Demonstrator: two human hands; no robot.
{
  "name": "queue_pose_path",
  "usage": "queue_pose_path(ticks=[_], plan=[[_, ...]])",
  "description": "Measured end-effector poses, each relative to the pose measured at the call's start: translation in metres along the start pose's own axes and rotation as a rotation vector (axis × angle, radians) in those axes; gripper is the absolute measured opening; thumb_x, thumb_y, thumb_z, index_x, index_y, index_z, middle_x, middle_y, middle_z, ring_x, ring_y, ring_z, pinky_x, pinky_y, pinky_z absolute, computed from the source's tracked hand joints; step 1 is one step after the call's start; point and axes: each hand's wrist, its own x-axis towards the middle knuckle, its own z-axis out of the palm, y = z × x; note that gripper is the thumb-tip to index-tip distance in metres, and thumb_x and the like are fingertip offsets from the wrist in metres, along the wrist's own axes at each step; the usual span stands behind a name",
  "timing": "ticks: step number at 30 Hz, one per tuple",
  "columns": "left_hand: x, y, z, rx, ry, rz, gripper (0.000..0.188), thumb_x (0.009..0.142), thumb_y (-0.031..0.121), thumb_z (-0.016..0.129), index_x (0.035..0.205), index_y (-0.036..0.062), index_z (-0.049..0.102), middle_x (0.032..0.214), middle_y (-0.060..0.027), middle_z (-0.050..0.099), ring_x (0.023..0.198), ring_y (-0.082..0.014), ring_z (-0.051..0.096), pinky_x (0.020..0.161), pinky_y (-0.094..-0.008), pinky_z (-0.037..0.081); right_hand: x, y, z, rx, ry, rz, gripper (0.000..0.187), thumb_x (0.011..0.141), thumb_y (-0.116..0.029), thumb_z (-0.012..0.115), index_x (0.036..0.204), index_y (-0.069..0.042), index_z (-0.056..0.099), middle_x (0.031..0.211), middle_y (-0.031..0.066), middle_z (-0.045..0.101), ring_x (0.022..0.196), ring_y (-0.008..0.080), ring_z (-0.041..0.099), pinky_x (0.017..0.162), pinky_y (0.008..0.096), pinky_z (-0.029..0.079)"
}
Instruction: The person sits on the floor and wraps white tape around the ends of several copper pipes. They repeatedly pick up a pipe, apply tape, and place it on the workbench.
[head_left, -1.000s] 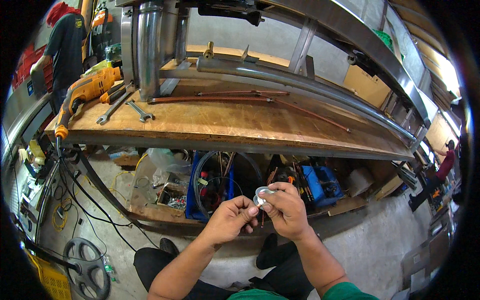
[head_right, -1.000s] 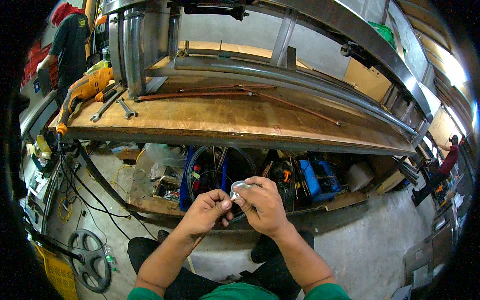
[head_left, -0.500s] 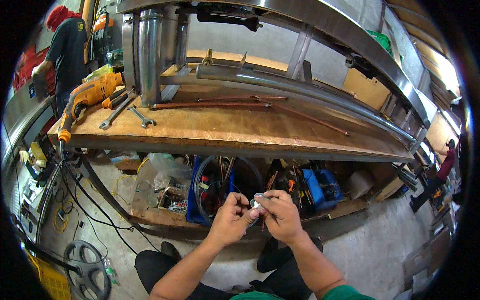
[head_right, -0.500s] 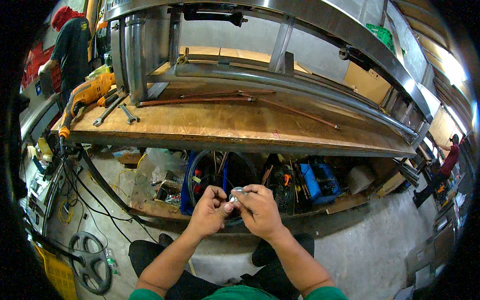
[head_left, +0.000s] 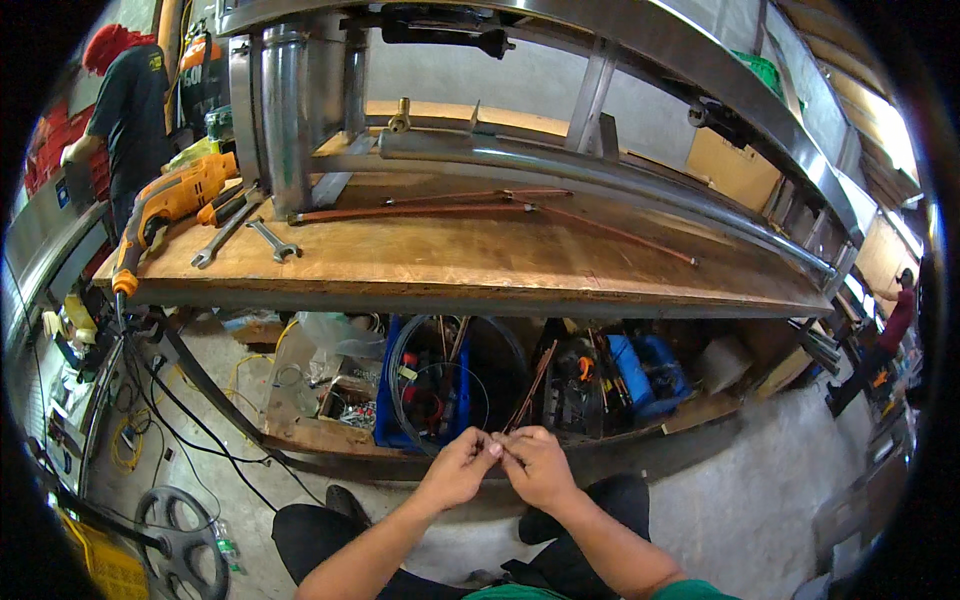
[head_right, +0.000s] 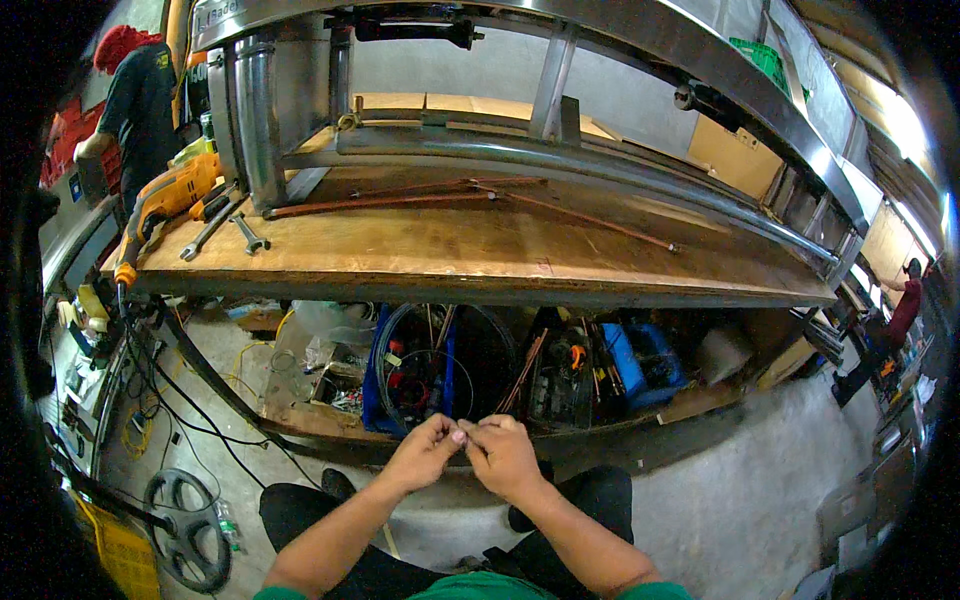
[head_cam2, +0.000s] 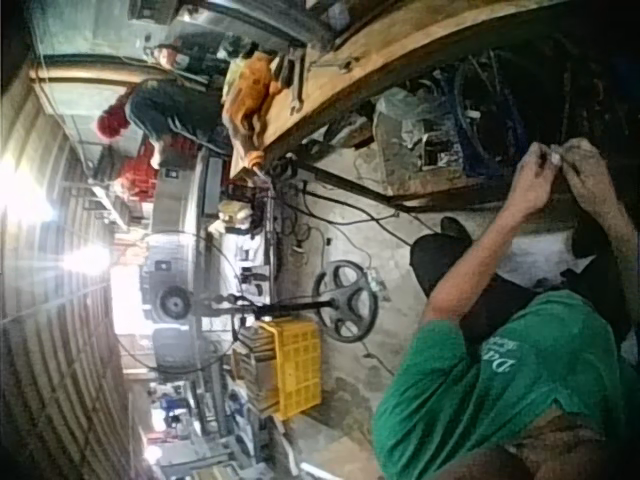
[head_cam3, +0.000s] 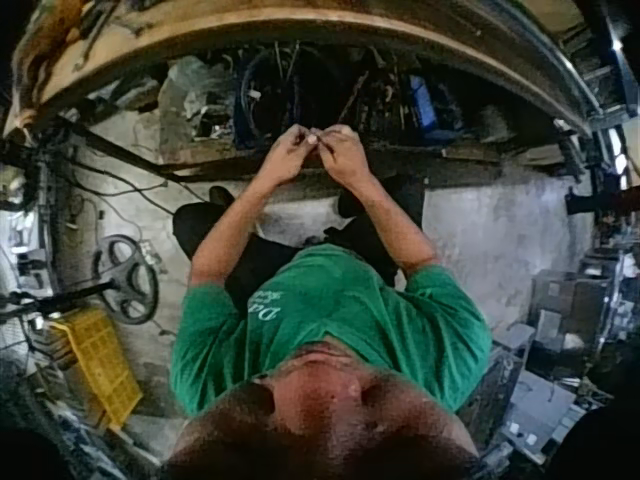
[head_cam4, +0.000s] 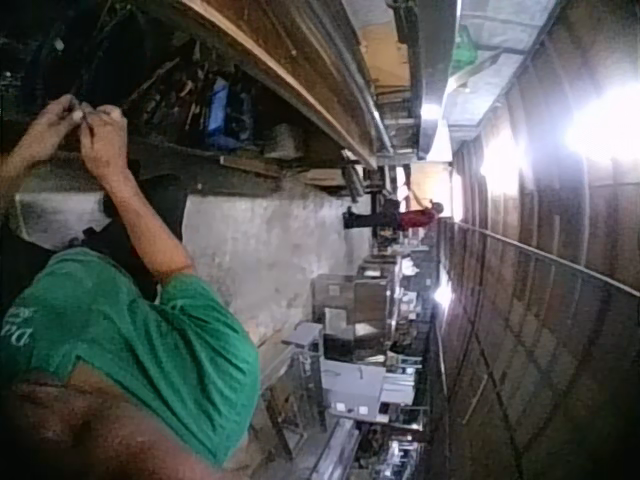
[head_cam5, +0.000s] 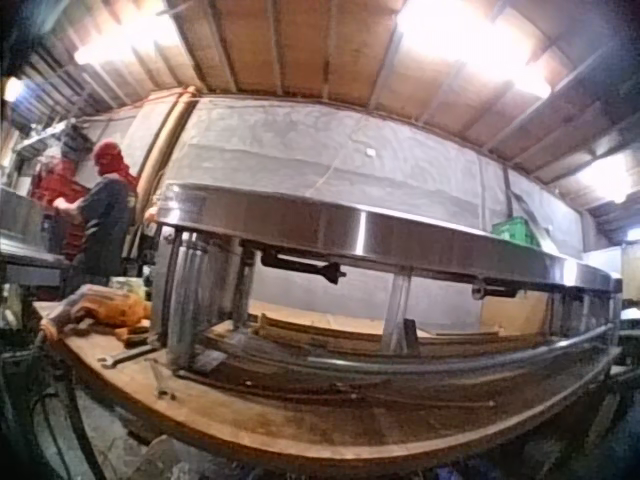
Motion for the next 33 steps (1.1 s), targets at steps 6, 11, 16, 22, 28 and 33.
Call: queue_pose_path(ticks=[6, 11, 16, 22, 28, 33], plan=[[-0.009, 0.001, 0.002, 0.048, -0.025, -0.042, 0.022, 0.098, 0.022, 0.060, 0.095, 0.0008, 0.059, 0.084, -0.0016, 0.061, 0.081, -0.0087, 0.058, 0.075, -0.0255, 0.049, -0.012, 0.001, -0.002, 0.027, -0.088, 0.023, 0.025, 0.088, -0.018, 0.061, 0.107, -0.004, 0.070, 0.090, 0.0106, 0.071, 0.100, 0.0288, 0.062, 0.089, 0.0424, 0.044], [-0.004, -0.008, 0.003, -0.245, -0.072, -0.051, 0.021, 0.098, 0.023, 0.061, 0.091, 0.0029, 0.061, 0.081, 0.0000, 0.063, 0.079, -0.0084, 0.057, 0.072, -0.0243, 0.048, -0.005, -0.002, -0.018, 0.074, -0.132, -0.033, 0.026, 0.089, -0.019, 0.061, 0.107, -0.003, 0.071, 0.097, 0.0103, 0.070, 0.099, 0.0283, 0.062, 0.091, 0.0413, 0.043], [-0.011, 0.003, 0.007, -0.338, -0.125, -0.030, 0.022, 0.098, 0.025, 0.062, 0.092, 0.0039, 0.061, 0.085, -0.0008, 0.065, 0.076, -0.0090, 0.055, 0.069, -0.0235, 0.045, -0.019, -0.002, -0.008, 0.297, 0.013, 0.061, 0.027, 0.087, -0.016, 0.065, 0.110, -0.003, 0.071, 0.099, 0.0128, 0.070, 0.096, 0.0278, 0.064, 0.089, 0.0374, 0.044], [-0.026, 0.035, 0.007, 0.053, 0.083, 0.376, 0.024, 0.093, 0.024, 0.068, 0.086, 0.0014, 0.063, 0.079, -0.0061, 0.070, 0.073, -0.0115, 0.064, 0.069, -0.0258, 0.051, -0.014, -0.017, -0.013, 0.325, 0.155, -0.079, 0.029, 0.082, -0.012, 0.068, 0.108, -0.003, 0.072, 0.099, 0.0106, 0.071, 0.097, 0.0264, 0.064, 0.088, 0.0373, 0.044], [-0.029, 0.035, 0.001, 0.216, 0.287, 0.472, 0.021, 0.086, 0.023, 0.074, 0.085, 0.0031, 0.066, 0.078, -0.0086, 0.071, 0.069, -0.0168, 0.068, 0.065, -0.0277, 0.052, -0.002, -0.017, -0.001, 0.245, 0.232, -0.106, 0.025, 0.080, -0.009, 0.067, 0.104, -0.004, 0.073, 0.096, 0.0089, 0.072, 0.098, 0.0252, 0.063, 0.086, 0.0385, 0.044], [-0.065, 0.078, -0.011, 0.394, -0.173, 0.735, 0.019, 0.079, 0.023, 0.078, 0.085, 0.0079, 0.069, 0.073, -0.0065, 0.067, 0.064, -0.0248, 0.066, 0.058, -0.0318, 0.051, -0.019, 0.111, 0.006, 0.053, 0.299, 0.710, 0.017, 0.087, -0.010, 0.061, 0.095, 0.001, 0.070, 0.073, 0.0124, 0.066, 0.067, 0.0261, 0.063, 0.064, 0.0362, 0.049]])
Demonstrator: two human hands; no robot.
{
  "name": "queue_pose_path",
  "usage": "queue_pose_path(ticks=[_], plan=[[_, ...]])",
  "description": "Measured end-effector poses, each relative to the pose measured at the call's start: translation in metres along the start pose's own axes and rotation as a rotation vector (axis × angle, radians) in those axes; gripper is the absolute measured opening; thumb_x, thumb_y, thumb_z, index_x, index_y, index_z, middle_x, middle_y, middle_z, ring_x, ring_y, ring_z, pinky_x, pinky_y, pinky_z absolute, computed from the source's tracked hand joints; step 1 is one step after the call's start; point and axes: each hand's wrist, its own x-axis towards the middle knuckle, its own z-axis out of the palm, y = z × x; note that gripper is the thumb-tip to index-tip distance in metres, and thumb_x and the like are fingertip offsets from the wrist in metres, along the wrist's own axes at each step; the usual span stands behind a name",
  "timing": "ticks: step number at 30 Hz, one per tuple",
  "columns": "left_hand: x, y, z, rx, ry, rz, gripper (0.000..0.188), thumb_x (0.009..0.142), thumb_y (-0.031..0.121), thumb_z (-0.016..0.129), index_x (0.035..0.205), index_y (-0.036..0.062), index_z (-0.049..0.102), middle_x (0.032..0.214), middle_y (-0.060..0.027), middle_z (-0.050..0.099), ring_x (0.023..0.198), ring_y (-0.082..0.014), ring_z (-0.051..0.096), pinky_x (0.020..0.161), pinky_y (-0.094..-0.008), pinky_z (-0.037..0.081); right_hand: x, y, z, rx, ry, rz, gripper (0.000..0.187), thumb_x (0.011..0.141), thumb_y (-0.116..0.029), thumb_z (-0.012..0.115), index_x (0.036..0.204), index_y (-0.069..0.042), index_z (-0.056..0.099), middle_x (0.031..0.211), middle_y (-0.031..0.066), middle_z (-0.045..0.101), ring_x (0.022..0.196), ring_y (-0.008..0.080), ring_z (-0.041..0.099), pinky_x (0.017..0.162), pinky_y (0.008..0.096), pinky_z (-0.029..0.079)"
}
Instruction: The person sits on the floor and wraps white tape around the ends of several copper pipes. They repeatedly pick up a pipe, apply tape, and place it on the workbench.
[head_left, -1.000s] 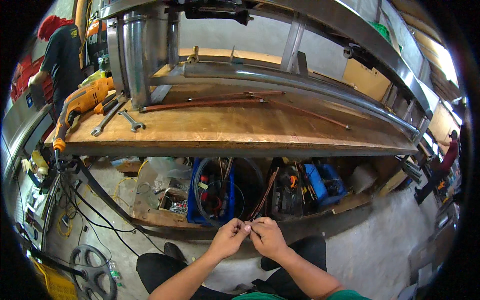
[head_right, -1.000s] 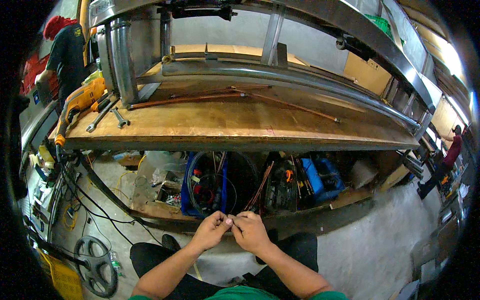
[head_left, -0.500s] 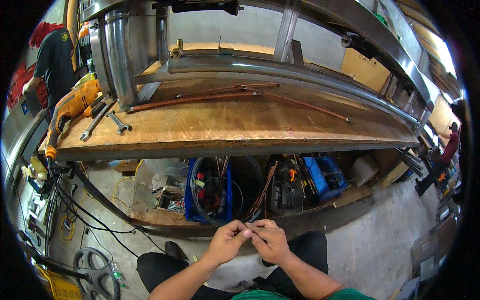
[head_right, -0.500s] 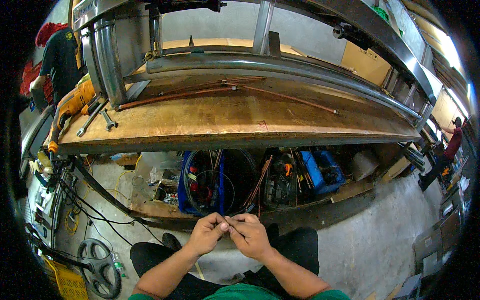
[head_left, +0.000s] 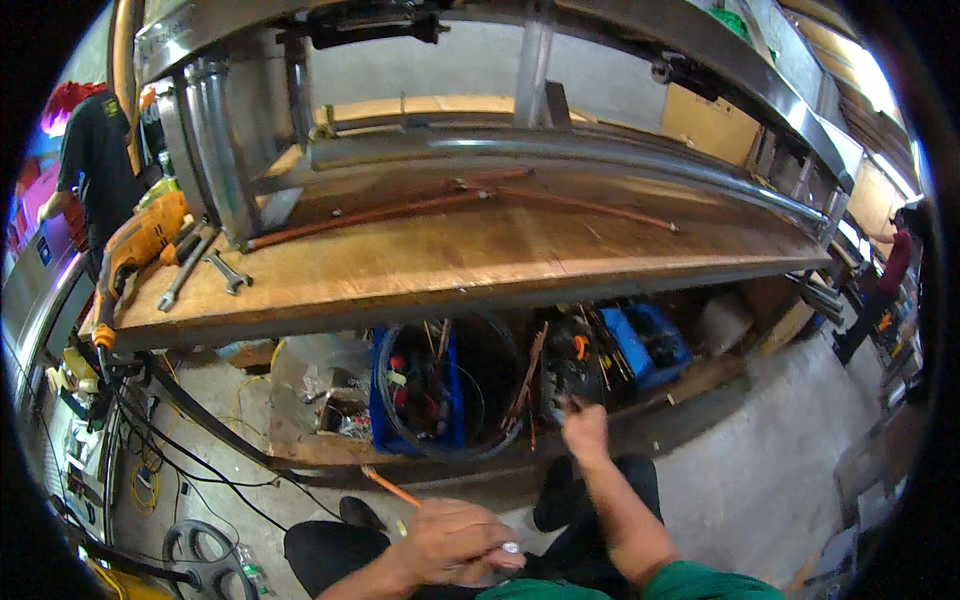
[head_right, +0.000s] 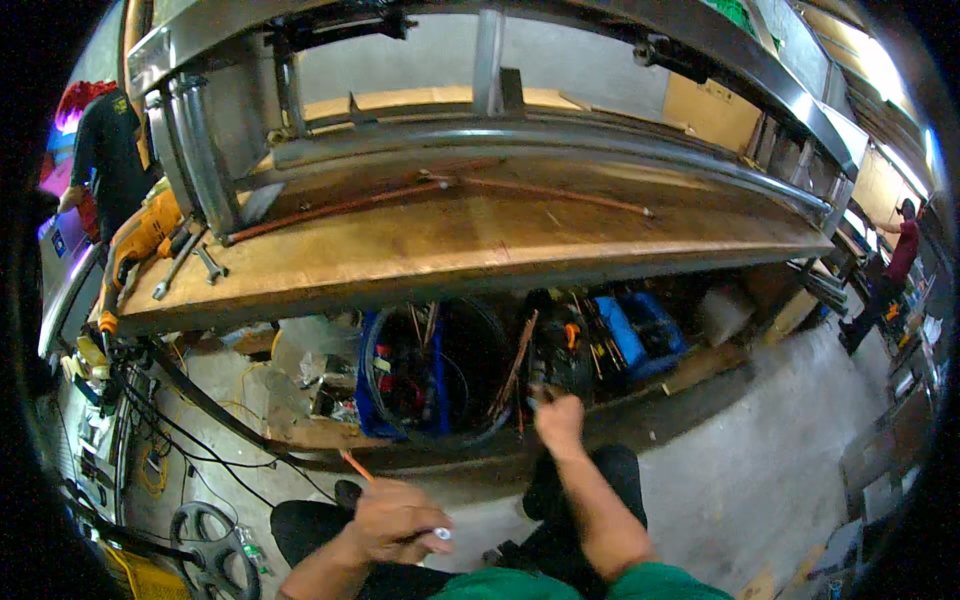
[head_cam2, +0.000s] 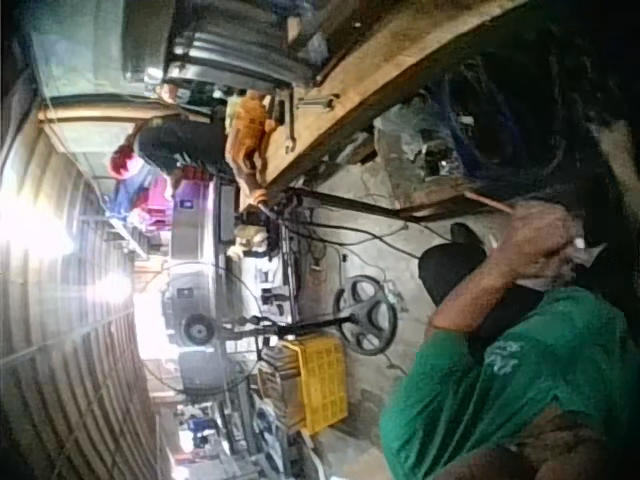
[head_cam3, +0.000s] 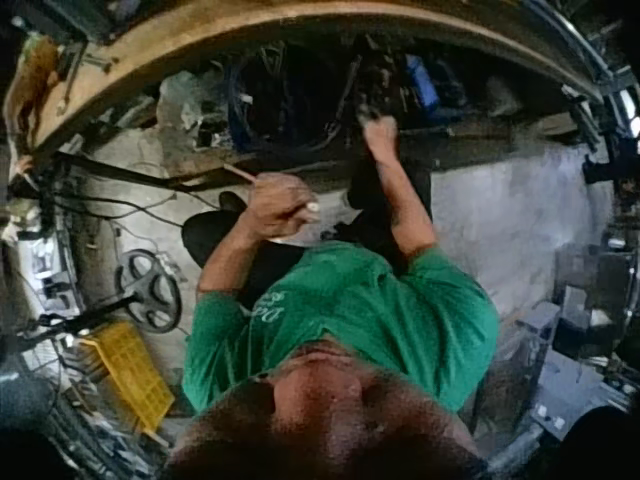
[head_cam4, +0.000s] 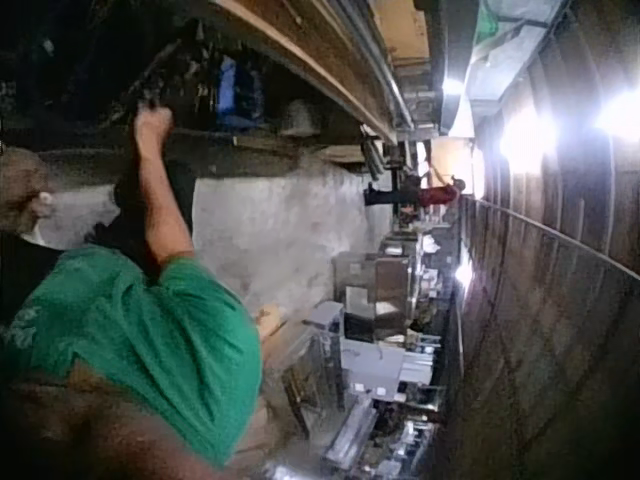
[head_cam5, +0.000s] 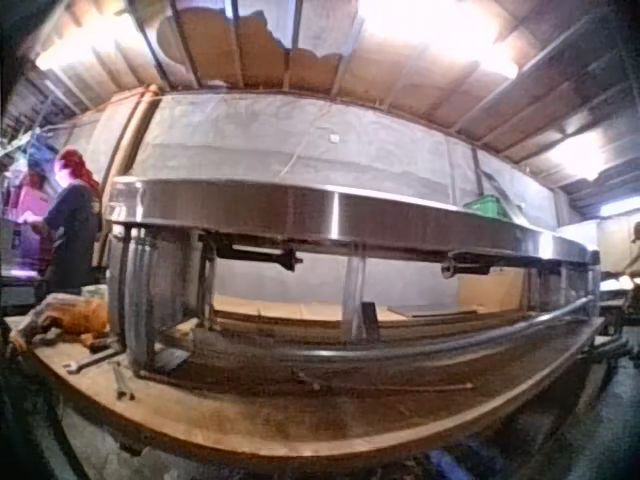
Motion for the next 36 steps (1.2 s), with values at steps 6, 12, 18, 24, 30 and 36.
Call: queue_pose_path(ticks=[6, 12, 18, 24, 30, 36], plan=[[0.001, -0.078, 0.019, -0.318, 0.296, -0.522, 0.025, 0.092, 0.030, 0.067, 0.088, 0.0051, 0.065, 0.069, -0.0033, 0.061, 0.059, -0.0087, 0.057, 0.053, -0.0263, 0.046, -0.017, -0.075, -0.084, 0.262, -0.005, -0.492, 0.016, 0.086, -0.008, 0.064, 0.095, 0.003, 0.071, 0.086, 0.0175, 0.071, 0.083, 0.0297, 0.068, 0.076, 0.0371, 0.053], [0.007, -0.102, 0.019, -0.569, 0.416, -0.720, 0.024, 0.098, 0.028, 0.061, 0.091, 0.0052, 0.063, 0.068, 0.0005, 0.058, 0.058, -0.0054, 0.050, 0.053, -0.0206, 0.041, 0.014, -0.235, -0.124, 0.113, 0.138, -1.277, 0.021, 0.078, -0.002, 0.068, 0.099, -0.002, 0.071, 0.081, 0.0100, 0.067, 0.086, 0.0287, 0.065, 0.079, 0.0379, 0.051], [0.017, -0.099, 0.016, -0.515, 0.451, -0.622, 0.026, 0.097, 0.029, 0.063, 0.090, 0.0036, 0.062, 0.069, -0.0012, 0.060, 0.057, -0.0068, 0.052, 0.053, -0.0226, 0.042, 0.081, -0.291, -0.098, -0.144, 0.061, -1.281, 0.023, 0.085, -0.018, 0.068, 0.102, -0.002, 0.069, 0.095, 0.0129, 0.067, 0.092, 0.0326, 0.063, 0.084, 0.0417, 0.050], [0.022, -0.092, -0.004, -0.609, 0.575, -0.646, 0.028, 0.096, 0.031, 0.063, 0.089, 0.0036, 0.062, 0.069, -0.0019, 0.060, 0.059, -0.0094, 0.054, 0.054, -0.0244, 0.045, 0.080, -0.287, -0.082, -0.028, 0.130, -1.159, 0.027, 0.084, -0.022, 0.070, 0.103, -0.002, 0.069, 0.106, 0.0148, 0.065, 0.098, 0.0350, 0.062, 0.088, 0.0426, 0.050], [0.025, -0.102, -0.029, -1.056, 0.962, -0.758, 0.029, 0.098, 0.037, 0.059, 0.092, 0.0082, 0.054, 0.067, -0.0029, 0.053, 0.055, -0.0138, 0.048, 0.047, -0.0270, 0.040, 0.014, -0.218, -0.063, 0.332, 0.137, -1.320, 0.018, 0.078, -0.005, 0.059, 0.093, 0.001, 0.068, 0.086, 0.0145, 0.066, 0.077, 0.0284, 0.062, 0.073, 0.0378, 0.050], [0.026, -0.139, -0.035, -1.192, 1.061, -0.639, 0.027, 0.098, 0.041, 0.056, 0.087, 0.0156, 0.054, 0.065, 0.0010, 0.047, 0.052, -0.0113, 0.043, 0.048, -0.0265, 0.036, -0.056, -0.074, 0.048, -0.078, -1.271, -0.474, 0.054, 0.088, -0.048, 0.068, 0.112, 0.000, 0.066, 0.098, 0.0164, 0.068, 0.094, 0.0266, 0.064, 0.085, 0.0385, 0.050]])
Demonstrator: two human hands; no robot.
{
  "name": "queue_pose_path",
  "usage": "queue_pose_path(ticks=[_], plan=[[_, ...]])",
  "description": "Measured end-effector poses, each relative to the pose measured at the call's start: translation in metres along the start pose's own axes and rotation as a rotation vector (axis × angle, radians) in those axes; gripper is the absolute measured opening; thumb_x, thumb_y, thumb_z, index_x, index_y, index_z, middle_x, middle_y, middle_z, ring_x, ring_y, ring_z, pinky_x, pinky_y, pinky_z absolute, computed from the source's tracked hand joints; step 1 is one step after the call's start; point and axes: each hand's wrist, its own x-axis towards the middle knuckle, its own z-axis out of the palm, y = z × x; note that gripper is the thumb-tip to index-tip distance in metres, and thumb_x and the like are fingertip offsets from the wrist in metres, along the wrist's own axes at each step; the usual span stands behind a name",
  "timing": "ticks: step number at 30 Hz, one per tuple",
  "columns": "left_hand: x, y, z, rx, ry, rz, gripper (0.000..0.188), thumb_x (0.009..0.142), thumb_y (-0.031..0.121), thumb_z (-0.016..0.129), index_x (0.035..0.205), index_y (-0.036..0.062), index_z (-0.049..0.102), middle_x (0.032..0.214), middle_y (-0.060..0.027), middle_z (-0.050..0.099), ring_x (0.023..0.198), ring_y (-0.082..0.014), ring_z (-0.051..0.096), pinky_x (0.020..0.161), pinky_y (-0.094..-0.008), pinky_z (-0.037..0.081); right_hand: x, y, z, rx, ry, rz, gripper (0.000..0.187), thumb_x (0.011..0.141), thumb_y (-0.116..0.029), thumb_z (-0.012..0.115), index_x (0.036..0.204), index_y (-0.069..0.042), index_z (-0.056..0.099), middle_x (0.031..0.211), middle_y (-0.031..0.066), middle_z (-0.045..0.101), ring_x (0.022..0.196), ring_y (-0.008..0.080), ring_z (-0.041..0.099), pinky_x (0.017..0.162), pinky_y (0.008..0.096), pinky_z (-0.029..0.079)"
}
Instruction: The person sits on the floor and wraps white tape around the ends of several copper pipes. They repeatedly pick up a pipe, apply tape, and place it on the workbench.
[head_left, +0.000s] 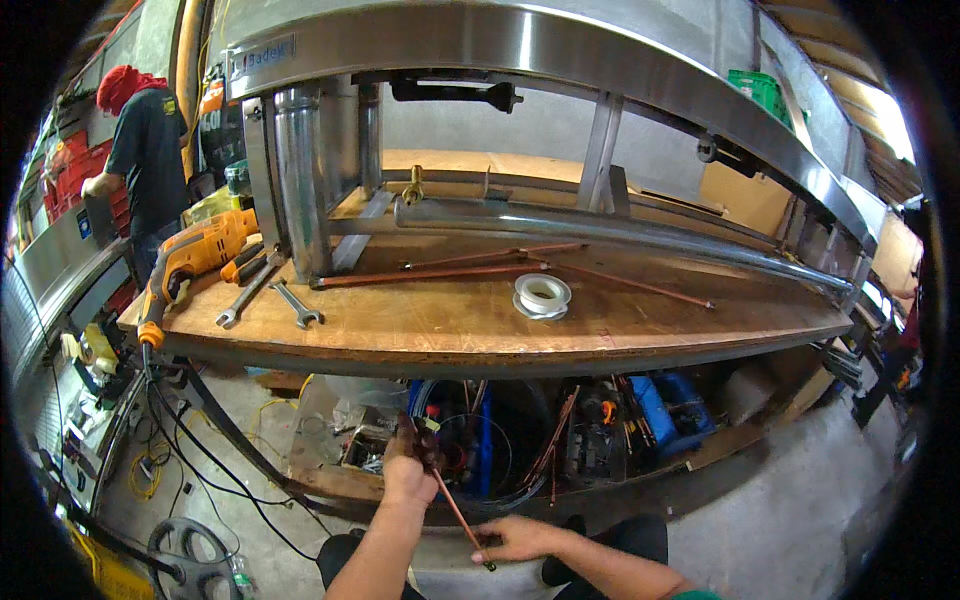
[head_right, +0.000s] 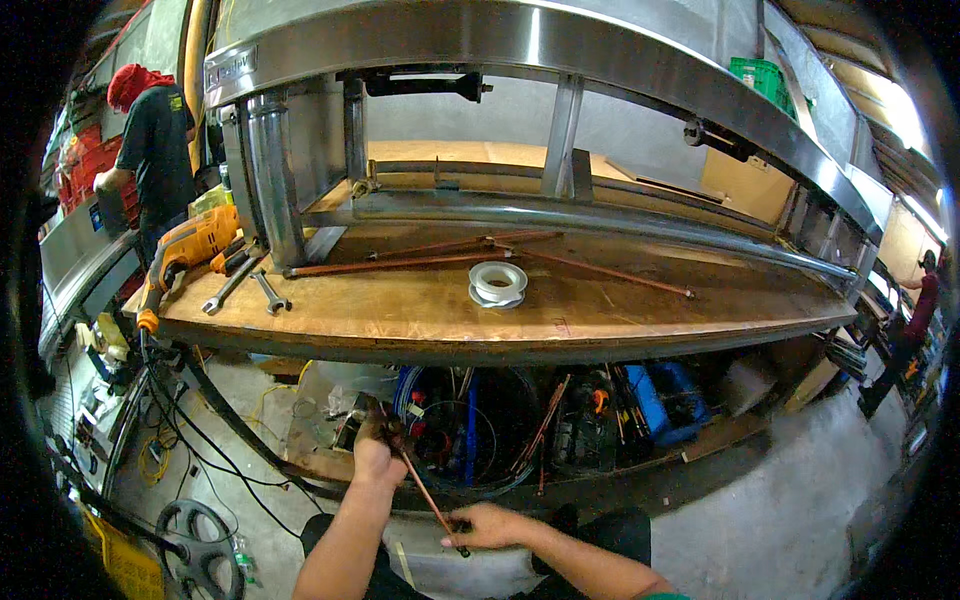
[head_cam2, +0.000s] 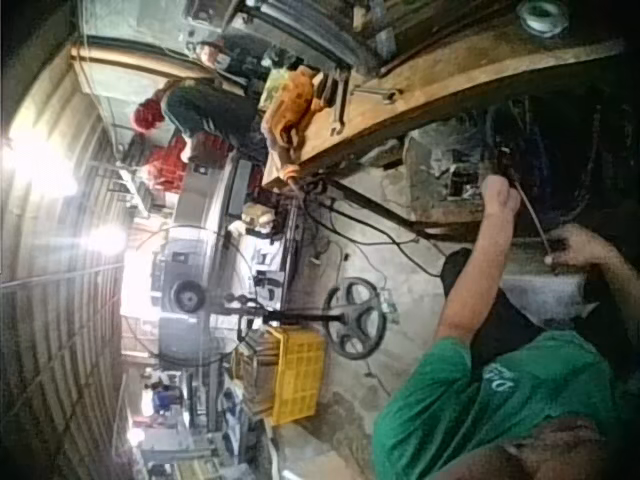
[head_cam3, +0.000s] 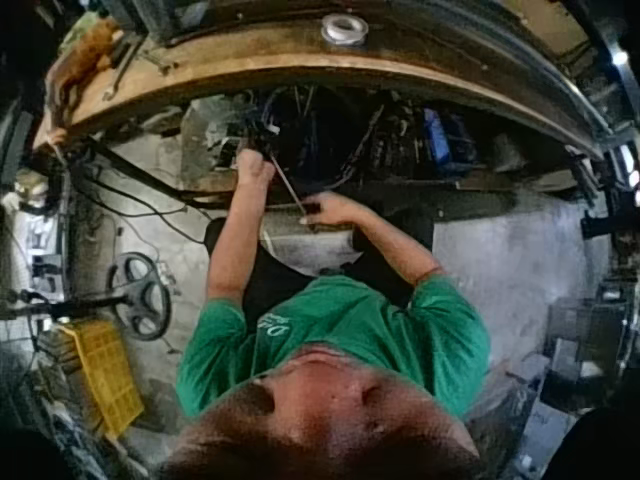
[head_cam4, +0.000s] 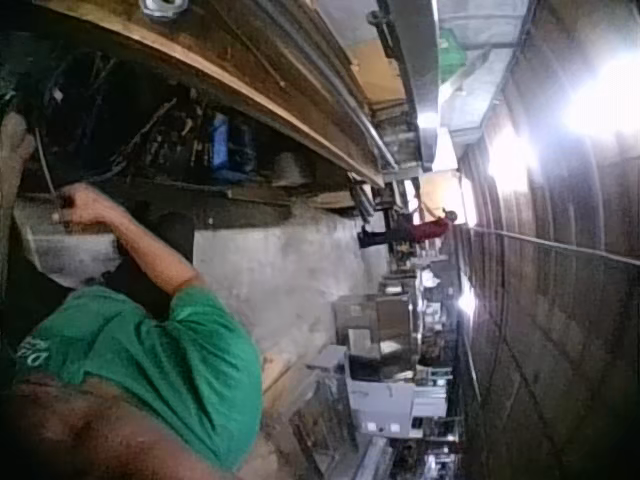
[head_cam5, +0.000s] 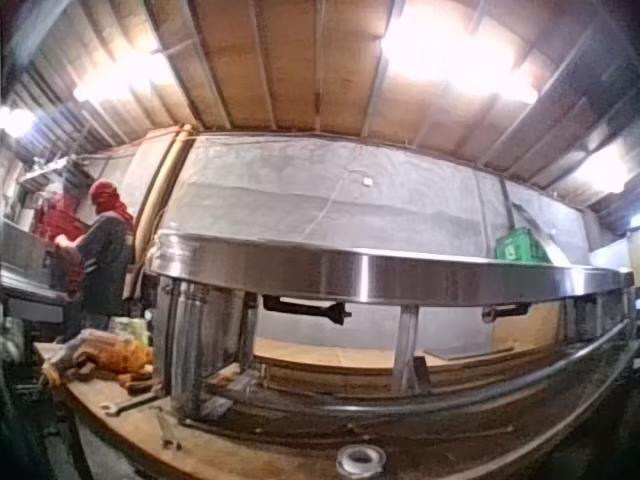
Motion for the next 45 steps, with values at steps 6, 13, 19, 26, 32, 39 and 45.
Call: queue_pose_path(ticks=[6, 13, 19, 26, 32, 39, 45], plan=[[0.019, -0.014, -0.013, -0.033, 0.016, -0.103, 0.028, 0.097, 0.043, 0.057, 0.084, 0.0185, 0.053, 0.060, 0.0054, 0.043, 0.050, -0.0107, 0.041, 0.048, -0.0269, 0.034, 0.006, 0.031, 0.015, 0.195, -0.180, 0.097, 0.051, 0.089, -0.043, 0.068, 0.122, -0.005, 0.063, 0.098, 0.0142, 0.068, 0.088, 0.0248, 0.063, 0.079, 0.0382, 0.048], [0.037, -0.035, -0.013, 0.071, -0.024, -0.065, 0.027, 0.095, 0.042, 0.060, 0.085, 0.0189, 0.053, 0.061, 0.0049, 0.045, 0.050, -0.0108, 0.041, 0.047, -0.0273, 0.034, 0.012, 0.055, 0.025, 0.213, -0.141, 0.010, 0.047, 0.084, -0.034, 0.075, 0.120, -0.006, 0.062, 0.092, 0.0061, 0.068, 0.089, 0.0181, 0.062, 0.082, 0.0350, 0.049], [0.031, -0.090, -0.007, 0.374, 0.027, -0.122, 0.021, 0.097, 0.032, 0.060, 0.104, 0.0122, 0.060, 0.077, -0.0017, 0.060, 0.067, -0.0168, 0.056, 0.057, -0.0312, 0.045, 0.013, 0.072, 0.016, 0.332, 0.253, 0.208, 0.051, 0.083, -0.043, 0.073, 0.120, -0.009, 0.064, 0.101, 0.0085, 0.071, 0.092, 0.0219, 0.065, 0.085, 0.0354, 0.049], [0.014, -0.134, -0.012, 0.911, -0.152, -0.244, 0.028, 0.098, 0.032, 0.059, 0.096, 0.0061, 0.070, 0.084, -0.0031, 0.066, 0.079, -0.0146, 0.060, 0.071, -0.0300, 0.047, -0.007, 0.047, -0.010, 0.350, 1.045, 0.041, 0.067, 0.080, -0.019, 0.072, 0.141, -0.009, 0.047, 0.116, 0.0201, 0.065, 0.106, 0.0327, 0.064, 0.092, 0.0370, 0.049], [-0.010, -0.130, 0.002, 0.577, -0.202, -0.560, 0.064, 0.098, 0.064, 0.037, 0.123, 0.0086, 0.059, 0.111, -0.0029, 0.064, 0.102, -0.0165, 0.059, 0.084, -0.0305, 0.048, -0.014, 0.053, -0.025, 0.317, 1.066, -0.013, 0.072, 0.079, -0.005, 0.069, 0.145, -0.006, 0.041, 0.110, 0.0165, 0.066, 0.100, 0.0243, 0.063, 0.090, 0.0350, 0.049], [-0.030, -0.136, 0.000, 0.934, -0.331, -0.543, 0.057, 0.100, 0.057, 0.039, 0.119, 0.0062, 0.058, 0.087, -0.0055, 0.066, 0.056, -0.0104, 0.050, 0.052, -0.0264, 0.040, -0.016, 0.074, -0.040, 0.268, 1.322, -0.006, 0.078, 0.077, -0.005, 0.080, 0.144, -0.004, 0.041, 0.085, 0.0061, 0.065, 0.078, 0.0148, 0.062, 0.071, 0.0287, 0.052], [-0.039, -0.137, 0.007, 0.992, -0.400, -0.520, 0.039, 0.103, 0.041, 0.045, 0.107, 0.0035, 0.057, 0.071, -0.0030, 0.058, 0.053, -0.0094, 0.045, 0.049, -0.0247, 0.036, -0.022, 0.067, -0.052, 0.461, 1.276, 0.040, 0.054, 0.086, -0.024, 0.076, 0.131, -0.002, 0.055, 0.090, 0.0078, 0.069, 0.079, 0.0204, 0.064, 0.073, 0.0332, 0.051]])
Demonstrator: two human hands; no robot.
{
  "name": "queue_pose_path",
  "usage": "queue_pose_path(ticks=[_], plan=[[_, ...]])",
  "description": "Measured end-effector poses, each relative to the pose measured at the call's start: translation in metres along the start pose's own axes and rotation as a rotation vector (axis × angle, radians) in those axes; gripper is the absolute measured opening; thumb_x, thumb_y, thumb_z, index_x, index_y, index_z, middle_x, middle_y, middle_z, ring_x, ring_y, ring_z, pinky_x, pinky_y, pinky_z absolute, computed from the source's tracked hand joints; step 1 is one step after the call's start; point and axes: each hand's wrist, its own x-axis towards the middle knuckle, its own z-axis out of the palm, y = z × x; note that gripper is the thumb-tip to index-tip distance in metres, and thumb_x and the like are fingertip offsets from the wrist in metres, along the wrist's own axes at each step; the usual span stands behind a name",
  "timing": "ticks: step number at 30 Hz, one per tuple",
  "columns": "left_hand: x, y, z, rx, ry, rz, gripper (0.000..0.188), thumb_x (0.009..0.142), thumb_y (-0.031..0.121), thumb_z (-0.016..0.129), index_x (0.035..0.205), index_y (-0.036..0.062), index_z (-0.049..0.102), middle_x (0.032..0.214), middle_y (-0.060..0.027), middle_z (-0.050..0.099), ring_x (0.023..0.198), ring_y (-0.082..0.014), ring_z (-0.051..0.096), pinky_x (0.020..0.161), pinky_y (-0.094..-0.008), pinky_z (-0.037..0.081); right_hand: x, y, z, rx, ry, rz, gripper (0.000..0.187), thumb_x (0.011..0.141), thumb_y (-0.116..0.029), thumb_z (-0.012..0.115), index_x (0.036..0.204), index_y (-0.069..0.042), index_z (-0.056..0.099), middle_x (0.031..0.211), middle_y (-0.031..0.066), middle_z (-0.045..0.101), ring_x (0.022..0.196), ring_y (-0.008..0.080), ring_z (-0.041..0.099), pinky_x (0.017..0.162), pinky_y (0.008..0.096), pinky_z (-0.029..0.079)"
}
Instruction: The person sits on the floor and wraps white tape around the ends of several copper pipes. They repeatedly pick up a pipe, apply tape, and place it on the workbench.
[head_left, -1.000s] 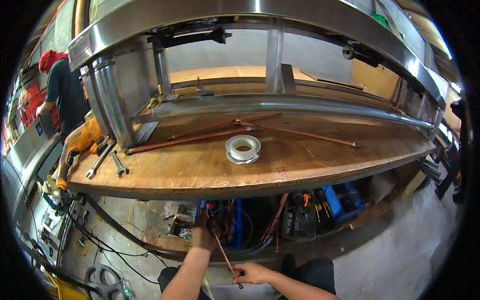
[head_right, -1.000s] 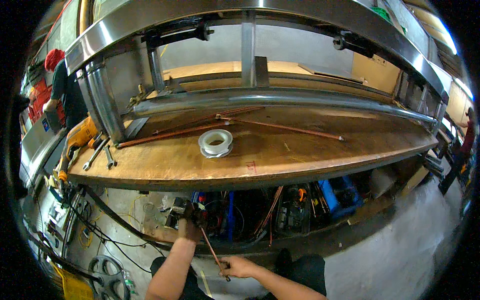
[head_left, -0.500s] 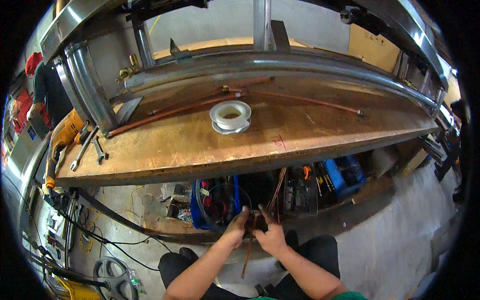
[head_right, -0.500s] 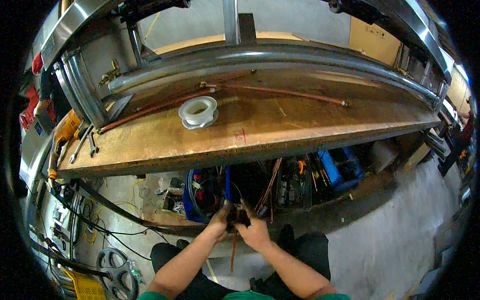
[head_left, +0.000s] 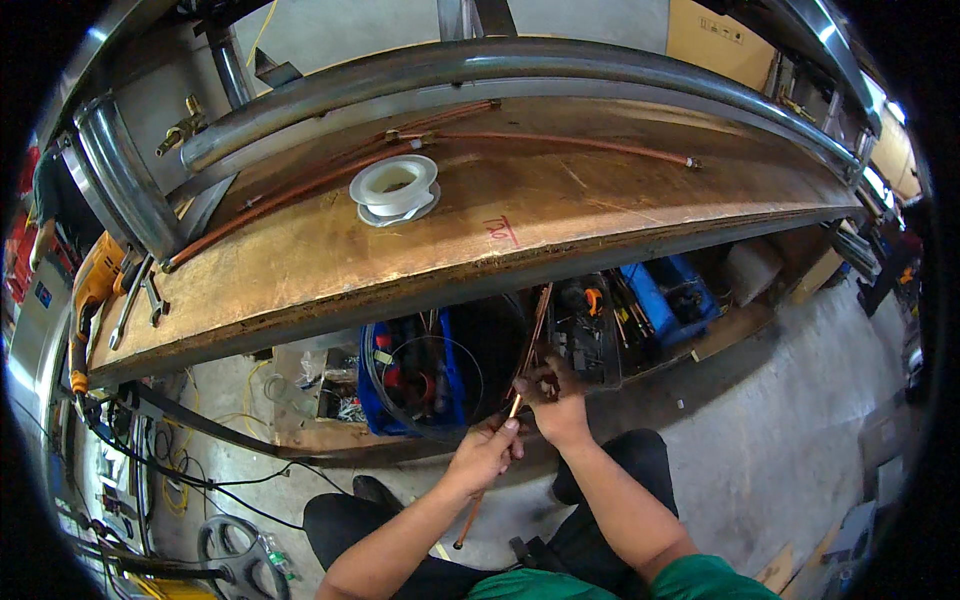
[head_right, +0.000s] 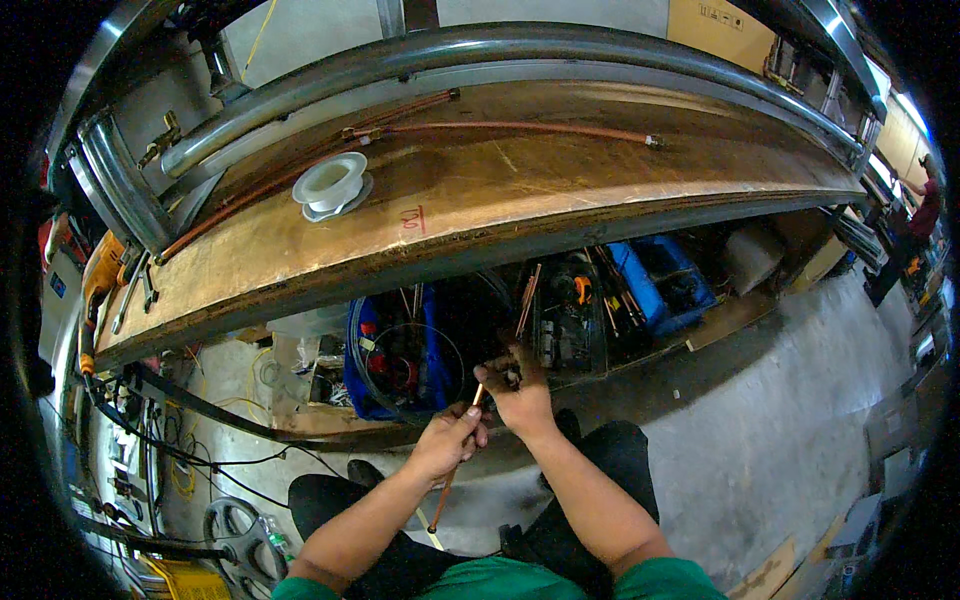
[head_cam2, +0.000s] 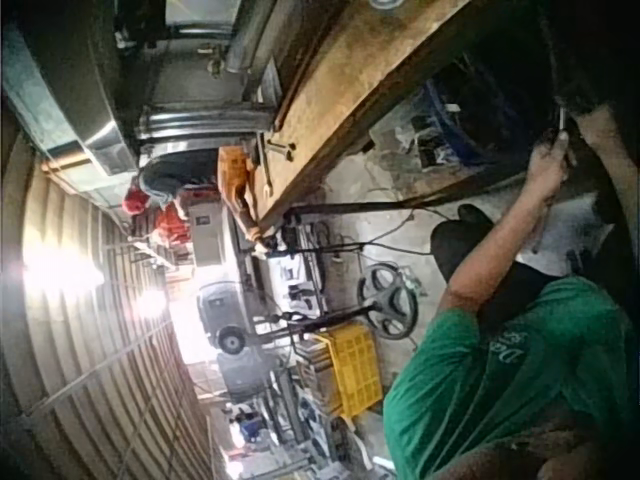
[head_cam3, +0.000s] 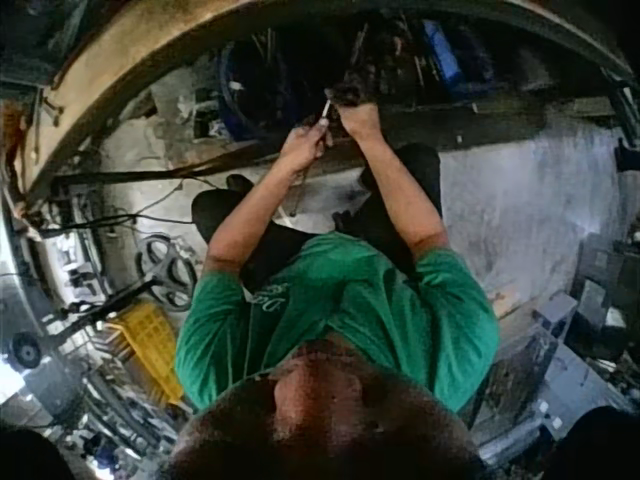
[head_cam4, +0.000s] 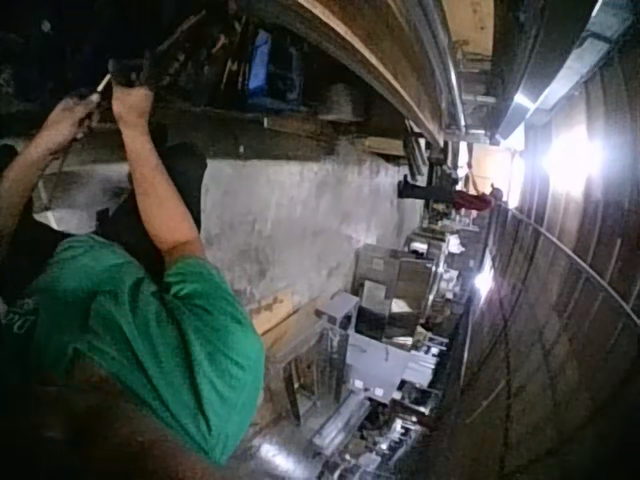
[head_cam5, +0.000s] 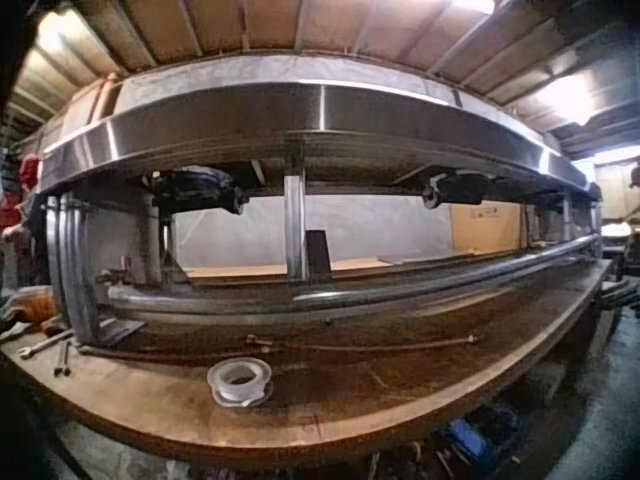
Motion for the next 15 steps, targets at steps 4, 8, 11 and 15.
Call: queue_pose_path(ticks=[4, 8, 11, 15], plan=[[0.010, 0.004, 0.006, -0.107, 0.089, -0.030, 0.030, 0.103, 0.032, 0.049, 0.111, 0.0052, 0.058, 0.069, -0.0013, 0.056, 0.053, -0.0080, 0.044, 0.049, -0.0232, 0.035, 0.000, 0.054, 0.008, 0.260, -0.209, 0.398, 0.040, 0.096, -0.034, 0.063, 0.119, -0.001, 0.059, 0.086, 0.0074, 0.066, 0.083, 0.0175, 0.064, 0.076, 0.0323, 0.052], [0.017, 0.003, 0.027, -0.175, 0.257, 0.024, 0.029, 0.103, 0.033, 0.050, 0.111, 0.0069, 0.059, 0.067, -0.0004, 0.055, 0.052, -0.0079, 0.043, 0.047, -0.0229, 0.034, 0.004, 0.025, 0.022, 0.553, -0.162, 0.522, 0.036, 0.100, -0.038, 0.053, 0.099, -0.002, 0.059, 0.085, 0.0101, 0.065, 0.082, 0.0224, 0.064, 0.075, 0.0367, 0.052], [0.024, 0.003, 0.040, -0.125, 0.302, 0.040, 0.029, 0.103, 0.034, 0.048, 0.101, 0.0080, 0.060, 0.064, 0.0005, 0.053, 0.049, -0.0079, 0.042, 0.046, -0.0237, 0.034, 0.008, 0.021, 0.017, 0.694, -0.039, 0.606, 0.031, 0.100, -0.034, 0.054, 0.095, -0.004, 0.058, 0.082, 0.0093, 0.064, 0.074, 0.0203, 0.062, 0.067, 0.0349, 0.052], [0.032, -0.011, 0.044, 0.006, 0.360, 0.054, 0.028, 0.103, 0.031, 0.046, 0.092, 0.0096, 0.059, 0.063, 0.0013, 0.051, 0.048, -0.0077, 0.040, 0.044, -0.0252, 0.032, 0.008, 0.040, 0.020, 0.606, -0.039, 0.573, 0.024, 0.099, -0.030, 0.056, 0.090, -0.007, 0.056, 0.076, 0.0049, 0.060, 0.064, 0.0159, 0.058, 0.054, 0.0293, 0.045]])
